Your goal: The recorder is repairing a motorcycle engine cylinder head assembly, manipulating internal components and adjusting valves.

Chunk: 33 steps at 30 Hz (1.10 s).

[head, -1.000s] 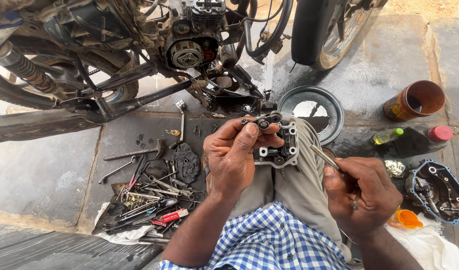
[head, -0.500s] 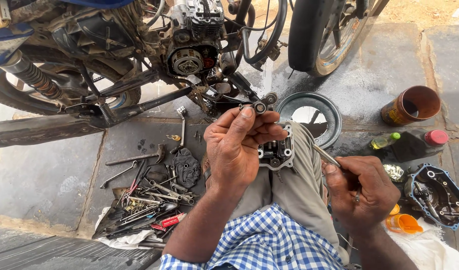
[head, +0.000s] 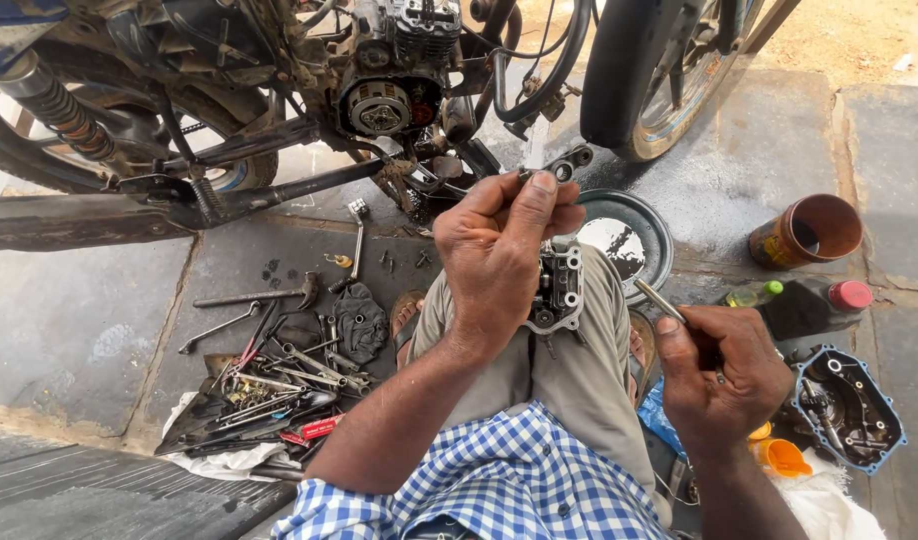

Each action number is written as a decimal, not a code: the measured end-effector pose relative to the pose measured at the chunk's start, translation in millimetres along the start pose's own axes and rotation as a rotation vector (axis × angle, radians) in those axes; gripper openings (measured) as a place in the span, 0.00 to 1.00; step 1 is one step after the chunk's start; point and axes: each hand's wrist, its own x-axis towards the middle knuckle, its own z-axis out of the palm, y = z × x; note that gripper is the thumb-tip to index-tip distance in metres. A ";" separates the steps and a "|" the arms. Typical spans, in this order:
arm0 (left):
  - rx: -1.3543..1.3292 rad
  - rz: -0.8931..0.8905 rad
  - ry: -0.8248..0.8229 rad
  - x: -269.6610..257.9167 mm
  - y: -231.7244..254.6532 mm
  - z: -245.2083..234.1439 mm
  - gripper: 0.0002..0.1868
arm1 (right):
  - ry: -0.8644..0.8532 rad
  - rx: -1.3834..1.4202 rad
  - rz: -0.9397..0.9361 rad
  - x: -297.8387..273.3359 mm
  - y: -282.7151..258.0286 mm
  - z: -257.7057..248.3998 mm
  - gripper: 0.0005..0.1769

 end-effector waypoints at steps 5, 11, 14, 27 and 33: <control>0.110 0.123 -0.008 -5.6 -5.3 0.8 0.09 | 0.006 0.029 -0.025 6.3 -2.5 1.4 0.03; 0.261 0.194 -0.016 -12.8 2.0 2.6 0.09 | 0.042 0.072 -0.124 21.3 -13.7 4.1 0.04; 0.321 0.210 -0.002 -12.8 4.4 3.4 0.09 | 0.040 0.079 -0.155 28.8 -19.2 6.4 0.04; 0.387 0.158 -0.038 -6.1 9.1 1.4 0.08 | -0.005 0.083 -0.184 50.1 -27.6 20.7 0.03; 0.421 0.201 -0.075 -11.4 8.7 -4.3 0.09 | 0.007 0.088 -0.200 58.0 -34.2 28.6 0.03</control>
